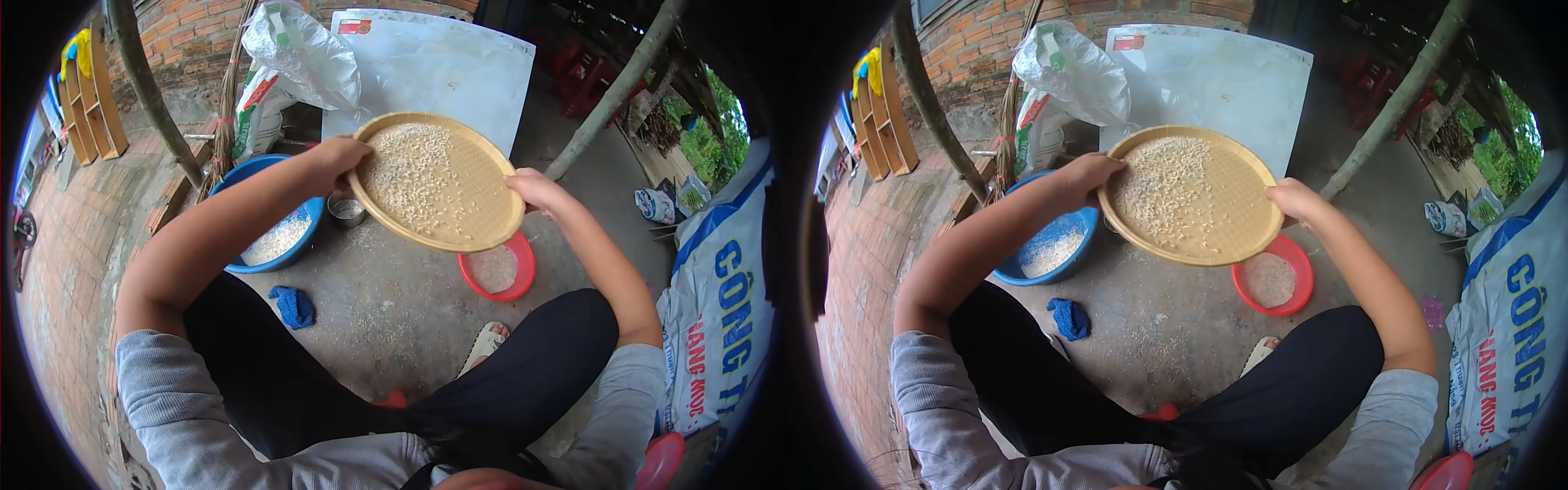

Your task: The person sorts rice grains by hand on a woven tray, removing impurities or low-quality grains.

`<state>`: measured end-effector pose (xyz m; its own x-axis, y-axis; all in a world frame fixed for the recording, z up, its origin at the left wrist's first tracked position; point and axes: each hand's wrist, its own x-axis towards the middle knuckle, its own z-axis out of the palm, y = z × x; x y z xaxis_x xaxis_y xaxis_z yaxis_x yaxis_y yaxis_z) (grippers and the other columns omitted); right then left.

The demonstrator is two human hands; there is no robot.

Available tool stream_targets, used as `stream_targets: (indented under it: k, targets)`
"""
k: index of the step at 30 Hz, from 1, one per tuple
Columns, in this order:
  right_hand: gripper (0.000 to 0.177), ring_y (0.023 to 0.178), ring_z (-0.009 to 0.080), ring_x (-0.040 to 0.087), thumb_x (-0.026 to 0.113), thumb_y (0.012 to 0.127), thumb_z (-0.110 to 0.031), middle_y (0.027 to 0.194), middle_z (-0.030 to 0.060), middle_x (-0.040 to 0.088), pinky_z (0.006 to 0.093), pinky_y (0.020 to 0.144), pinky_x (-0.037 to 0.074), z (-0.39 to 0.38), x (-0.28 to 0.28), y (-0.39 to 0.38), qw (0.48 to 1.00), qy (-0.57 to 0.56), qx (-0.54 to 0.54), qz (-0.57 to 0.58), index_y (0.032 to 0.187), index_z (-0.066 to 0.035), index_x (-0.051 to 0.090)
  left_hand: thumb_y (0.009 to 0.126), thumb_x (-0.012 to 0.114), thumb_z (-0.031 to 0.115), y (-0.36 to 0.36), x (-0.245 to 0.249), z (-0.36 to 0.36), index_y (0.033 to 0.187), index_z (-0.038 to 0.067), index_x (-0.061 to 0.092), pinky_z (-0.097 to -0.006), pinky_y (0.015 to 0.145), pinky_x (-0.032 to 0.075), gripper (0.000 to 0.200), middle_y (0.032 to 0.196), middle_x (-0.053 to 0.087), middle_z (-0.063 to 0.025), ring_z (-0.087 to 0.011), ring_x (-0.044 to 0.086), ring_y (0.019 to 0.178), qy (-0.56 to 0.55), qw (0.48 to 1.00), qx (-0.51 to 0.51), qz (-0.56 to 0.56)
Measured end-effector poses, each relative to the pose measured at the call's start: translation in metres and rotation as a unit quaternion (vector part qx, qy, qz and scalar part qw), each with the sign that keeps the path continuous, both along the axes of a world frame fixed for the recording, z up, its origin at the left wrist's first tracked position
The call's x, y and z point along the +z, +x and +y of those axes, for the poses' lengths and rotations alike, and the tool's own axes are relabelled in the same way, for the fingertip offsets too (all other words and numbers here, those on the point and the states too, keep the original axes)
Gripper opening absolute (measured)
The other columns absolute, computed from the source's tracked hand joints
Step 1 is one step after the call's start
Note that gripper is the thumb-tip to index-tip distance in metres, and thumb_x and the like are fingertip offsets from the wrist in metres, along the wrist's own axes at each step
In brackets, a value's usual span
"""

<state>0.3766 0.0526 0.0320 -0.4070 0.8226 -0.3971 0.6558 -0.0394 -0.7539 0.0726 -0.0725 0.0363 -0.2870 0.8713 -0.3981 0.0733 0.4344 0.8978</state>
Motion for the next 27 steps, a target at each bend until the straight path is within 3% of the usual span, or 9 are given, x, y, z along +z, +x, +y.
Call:
stream_targets:
  k: [3, 5, 11, 15, 21, 27]
  targets:
    - [0.03, 0.077, 0.0188, 0.064, 0.043, 0.093, -0.024, 0.092, 0.0107, 0.064, 0.0327, 0.066, 0.052, -0.017, 0.0, -0.027, 0.998, -0.022, 0.061, -0.006, 0.105, -0.001, 0.056, 0.091, 0.046, 0.023, -0.06, -0.018, 0.001, 0.114, -0.004, 0.049, -0.0368, 0.082, 0.051, 0.035, 0.102, 0.061, -0.0157, -0.0246, 0.063, 0.087, -0.027, 0.996, 0.018, -0.088]
    - [0.029, 0.074, 0.0179, 0.063, 0.042, 0.093, -0.025, 0.09, 0.0096, 0.064, 0.0321, 0.065, 0.052, -0.023, -0.001, -0.037, 0.994, -0.041, 0.104, -0.017, 0.104, -0.002, 0.056, 0.091, 0.046, 0.023, -0.074, -0.015, -0.009, 0.113, -0.003, 0.05, -0.0362, 0.083, 0.05, 0.034, 0.102, 0.061, -0.0155, -0.0241, 0.063, 0.088, -0.017, 0.996, 0.03, -0.085]
    - [0.03, 0.069, 0.0183, 0.06, 0.042, 0.092, -0.028, 0.084, 0.0098, 0.062, 0.0337, 0.064, 0.05, -0.036, -0.023, -0.052, 0.997, -0.052, 0.036, 0.033, 0.099, -0.002, 0.055, 0.089, 0.051, 0.022, -0.067, -0.005, -0.042, 0.113, -0.001, 0.051, -0.0323, 0.082, 0.05, 0.033, 0.102, 0.061, -0.0126, -0.0198, 0.062, 0.089, -0.001, 0.999, 0.012, -0.038]
    - [0.028, 0.069, 0.0179, 0.061, 0.042, 0.092, -0.026, 0.087, 0.0097, 0.063, 0.0331, 0.065, 0.05, -0.038, -0.034, -0.068, 0.997, -0.044, 0.044, 0.056, 0.1, -0.002, 0.055, 0.091, 0.046, 0.019, -0.075, -0.017, -0.056, 0.116, 0.002, 0.048, -0.0323, 0.085, 0.049, 0.031, 0.104, 0.059, -0.0113, -0.0197, 0.061, 0.092, 0.002, 0.989, 0.048, -0.137]
    - [0.03, 0.067, 0.0152, 0.059, 0.047, 0.092, -0.031, 0.085, 0.0074, 0.062, 0.0319, 0.066, 0.051, -0.022, -0.033, -0.101, 0.99, -0.025, 0.12, 0.067, 0.097, -0.002, 0.053, 0.094, 0.044, 0.028, -0.099, -0.023, -0.069, 0.118, 0.007, 0.047, -0.0321, 0.082, 0.051, 0.032, 0.104, 0.058, -0.0082, -0.0168, 0.06, 0.092, 0.063, 0.991, 0.091, -0.078]
    - [0.027, 0.07, 0.0171, 0.062, 0.048, 0.092, -0.026, 0.085, 0.0091, 0.062, 0.0318, 0.068, 0.053, -0.002, -0.042, -0.159, 0.989, 0.0, 0.137, 0.055, 0.098, -0.001, 0.052, 0.095, 0.043, 0.032, -0.122, -0.033, -0.069, 0.116, 0.009, 0.049, -0.0321, 0.077, 0.053, 0.032, 0.1, 0.059, -0.0057, -0.0155, 0.061, 0.086, 0.066, 0.98, 0.17, -0.074]
